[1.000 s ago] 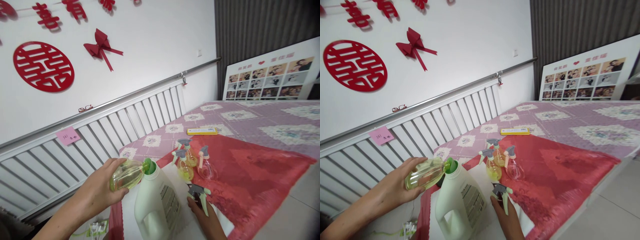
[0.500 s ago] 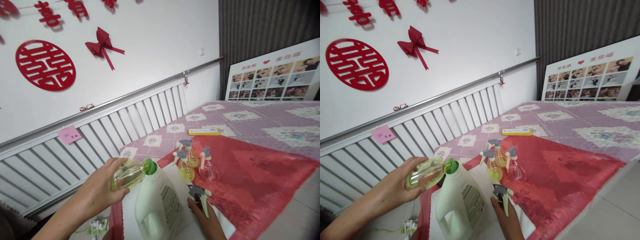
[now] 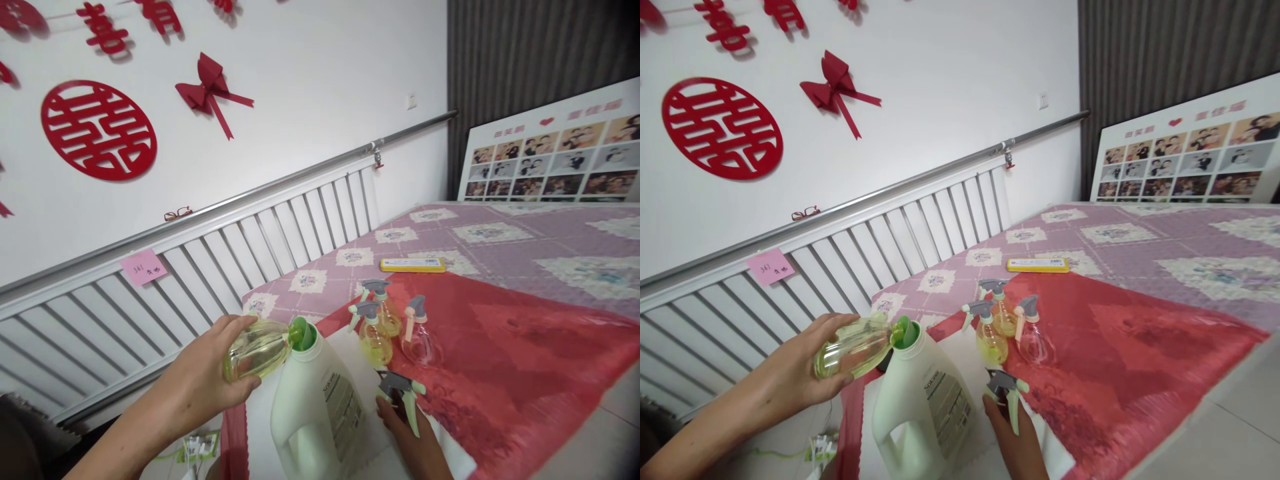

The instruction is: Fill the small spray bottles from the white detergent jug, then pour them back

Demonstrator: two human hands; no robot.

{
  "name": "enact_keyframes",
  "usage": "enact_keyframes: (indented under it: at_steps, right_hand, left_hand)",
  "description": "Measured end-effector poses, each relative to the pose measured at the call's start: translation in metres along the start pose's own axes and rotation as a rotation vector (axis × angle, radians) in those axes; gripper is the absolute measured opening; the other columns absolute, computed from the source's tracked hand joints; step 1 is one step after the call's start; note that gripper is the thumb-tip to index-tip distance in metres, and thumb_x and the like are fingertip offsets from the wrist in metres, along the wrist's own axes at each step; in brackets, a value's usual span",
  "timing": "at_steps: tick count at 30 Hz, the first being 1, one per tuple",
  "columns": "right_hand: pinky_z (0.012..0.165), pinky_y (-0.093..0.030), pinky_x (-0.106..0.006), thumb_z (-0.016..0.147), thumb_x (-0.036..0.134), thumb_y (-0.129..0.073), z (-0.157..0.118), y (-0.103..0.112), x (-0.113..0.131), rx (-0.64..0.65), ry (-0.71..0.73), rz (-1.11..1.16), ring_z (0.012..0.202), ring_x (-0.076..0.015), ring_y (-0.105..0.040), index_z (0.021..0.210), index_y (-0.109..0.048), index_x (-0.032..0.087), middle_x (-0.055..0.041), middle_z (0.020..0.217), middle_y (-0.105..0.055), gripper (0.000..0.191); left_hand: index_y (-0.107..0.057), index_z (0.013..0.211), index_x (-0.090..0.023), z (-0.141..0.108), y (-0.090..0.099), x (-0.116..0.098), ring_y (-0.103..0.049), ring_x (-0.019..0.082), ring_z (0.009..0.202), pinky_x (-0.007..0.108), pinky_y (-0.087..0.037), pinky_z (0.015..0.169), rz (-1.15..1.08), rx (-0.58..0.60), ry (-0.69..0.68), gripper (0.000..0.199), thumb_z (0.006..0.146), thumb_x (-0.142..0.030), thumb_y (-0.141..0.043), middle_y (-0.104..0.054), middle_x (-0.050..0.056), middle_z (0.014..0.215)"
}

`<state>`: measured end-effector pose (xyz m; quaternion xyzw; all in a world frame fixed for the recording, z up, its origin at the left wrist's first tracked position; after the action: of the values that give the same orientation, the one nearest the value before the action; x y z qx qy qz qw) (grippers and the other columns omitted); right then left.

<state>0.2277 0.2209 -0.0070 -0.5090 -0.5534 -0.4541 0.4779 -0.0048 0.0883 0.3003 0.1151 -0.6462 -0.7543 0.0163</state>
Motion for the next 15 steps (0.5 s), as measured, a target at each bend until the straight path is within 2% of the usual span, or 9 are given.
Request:
enact_keyframes:
  at_steps: [9,15]
  right_hand:
    - [0.079,-0.055,-0.037,0.07,0.062,-0.06,0.0029,0.0005,-0.0063,-0.008,-0.017,0.054,0.089,-0.0304,-0.07,0.1,-0.065,0.02,-0.0074,0.087,-0.076,0.052]
    - [0.082,-0.054,-0.038,0.07,0.061,-0.062,0.0019,-0.0004,-0.0042,0.036,-0.035,0.052,0.091,-0.0316,-0.07,0.102,-0.066,0.019,-0.0084,0.088,-0.077,0.053]
  left_hand:
    - [-0.038,0.134,-0.03,0.0001,0.0007,-0.0017,-0.062,0.026,0.109,0.04,-0.048,0.095,0.003,0.016,0.006,0.064,0.074,-0.031,-0.061,-0.052,0.005,0.131]
    - [-0.038,0.135,-0.03,0.001,-0.0008,-0.0019,-0.061,0.026,0.11,0.041,-0.048,0.097,0.003,0.027,0.008,0.065,0.074,-0.03,-0.061,-0.051,0.005,0.132]
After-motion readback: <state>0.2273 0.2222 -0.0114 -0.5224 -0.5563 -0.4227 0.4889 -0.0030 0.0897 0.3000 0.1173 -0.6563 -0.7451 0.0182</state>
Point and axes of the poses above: each hand's wrist, its own z-axis towards the middle knuckle, its own y-axis out of the back of the hand, x = y × z, the point moved 10 cm from there along z, towards the middle knuckle
